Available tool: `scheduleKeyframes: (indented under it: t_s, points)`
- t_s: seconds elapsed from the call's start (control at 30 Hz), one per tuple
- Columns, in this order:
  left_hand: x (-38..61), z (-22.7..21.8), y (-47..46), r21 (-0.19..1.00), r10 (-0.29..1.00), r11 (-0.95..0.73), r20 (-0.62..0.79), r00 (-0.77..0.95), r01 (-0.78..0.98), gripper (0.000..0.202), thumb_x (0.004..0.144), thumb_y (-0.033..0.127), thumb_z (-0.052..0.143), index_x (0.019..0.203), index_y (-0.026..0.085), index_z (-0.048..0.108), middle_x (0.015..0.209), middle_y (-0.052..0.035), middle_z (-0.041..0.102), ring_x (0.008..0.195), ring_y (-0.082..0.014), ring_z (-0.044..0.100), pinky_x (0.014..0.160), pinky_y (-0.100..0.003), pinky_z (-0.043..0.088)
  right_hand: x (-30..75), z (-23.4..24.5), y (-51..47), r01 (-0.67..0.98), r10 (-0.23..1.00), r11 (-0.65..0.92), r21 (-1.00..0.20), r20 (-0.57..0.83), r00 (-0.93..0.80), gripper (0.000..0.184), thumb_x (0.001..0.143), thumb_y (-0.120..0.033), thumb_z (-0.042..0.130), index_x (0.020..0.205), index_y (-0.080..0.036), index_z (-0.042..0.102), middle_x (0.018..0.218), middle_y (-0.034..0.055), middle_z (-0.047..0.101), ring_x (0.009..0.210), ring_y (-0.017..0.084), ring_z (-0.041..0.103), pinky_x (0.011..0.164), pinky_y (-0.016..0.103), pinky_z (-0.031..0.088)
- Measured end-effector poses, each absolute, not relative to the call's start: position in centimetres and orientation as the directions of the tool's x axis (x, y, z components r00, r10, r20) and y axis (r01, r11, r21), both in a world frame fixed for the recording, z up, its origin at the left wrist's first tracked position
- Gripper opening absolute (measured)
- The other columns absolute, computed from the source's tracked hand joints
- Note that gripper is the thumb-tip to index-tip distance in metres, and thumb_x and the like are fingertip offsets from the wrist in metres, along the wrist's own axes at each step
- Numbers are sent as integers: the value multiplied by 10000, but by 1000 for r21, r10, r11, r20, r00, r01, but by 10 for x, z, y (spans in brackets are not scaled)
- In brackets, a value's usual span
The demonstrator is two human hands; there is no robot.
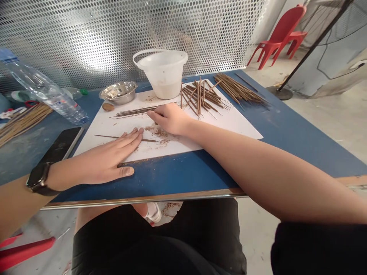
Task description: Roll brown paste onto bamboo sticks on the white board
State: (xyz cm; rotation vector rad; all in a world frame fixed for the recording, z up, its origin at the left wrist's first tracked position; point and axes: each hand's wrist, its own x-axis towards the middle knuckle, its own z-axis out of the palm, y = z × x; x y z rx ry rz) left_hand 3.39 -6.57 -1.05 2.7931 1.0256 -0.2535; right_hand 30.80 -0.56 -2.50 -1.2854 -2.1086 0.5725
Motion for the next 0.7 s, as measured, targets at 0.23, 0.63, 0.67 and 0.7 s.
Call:
scheduleKeyframes:
  t_s: [0.23, 0.63, 0.67, 0.7]
  points:
    - [22, -12, -106, 42, 604, -781, -203, 771, 623, 1287, 947, 997, 392, 1833, 91, 164, 1868, -217, 155, 1720, -455, 269, 1389, -558, 312, 308, -27, -4, 638, 885, 464, -615, 287, -367, 497, 1145, -399, 566, 693, -213, 655, 638, 15, 631, 658, 173, 555, 690, 352, 360]
    - [58, -19, -72, 52, 621, -769, -171, 765, 637, 1185, 1018, 926, 371, 1836, 97, 156, 1879, -222, 183, 1730, -455, 246, 1391, -574, 276, 308, -28, -3, 647, 873, 488, -587, 302, -384, 490, 1128, -382, 570, 675, -209, 642, 682, 23, 668, 690, 167, 561, 696, 344, 356]
    - [61, -18, -71, 46, 629, -763, -175, 758, 644, 1185, 1022, 926, 350, 1833, 84, 154, 1878, -228, 186, 1733, -456, 234, 1393, -582, 264, 308, -28, -3, 648, 874, 486, -587, 298, -385, 491, 1127, -380, 571, 671, -209, 634, 686, 23, 670, 692, 166, 563, 698, 344, 355]
    - [64, -18, -72, 38, 636, -758, -178, 750, 651, 1201, 1017, 934, 335, 1830, 69, 151, 1876, -237, 184, 1733, -460, 230, 1394, -588, 259, 308, -28, -3, 648, 874, 484, -588, 294, -386, 493, 1127, -377, 569, 666, -211, 623, 688, 24, 669, 692, 166, 562, 699, 345, 354]
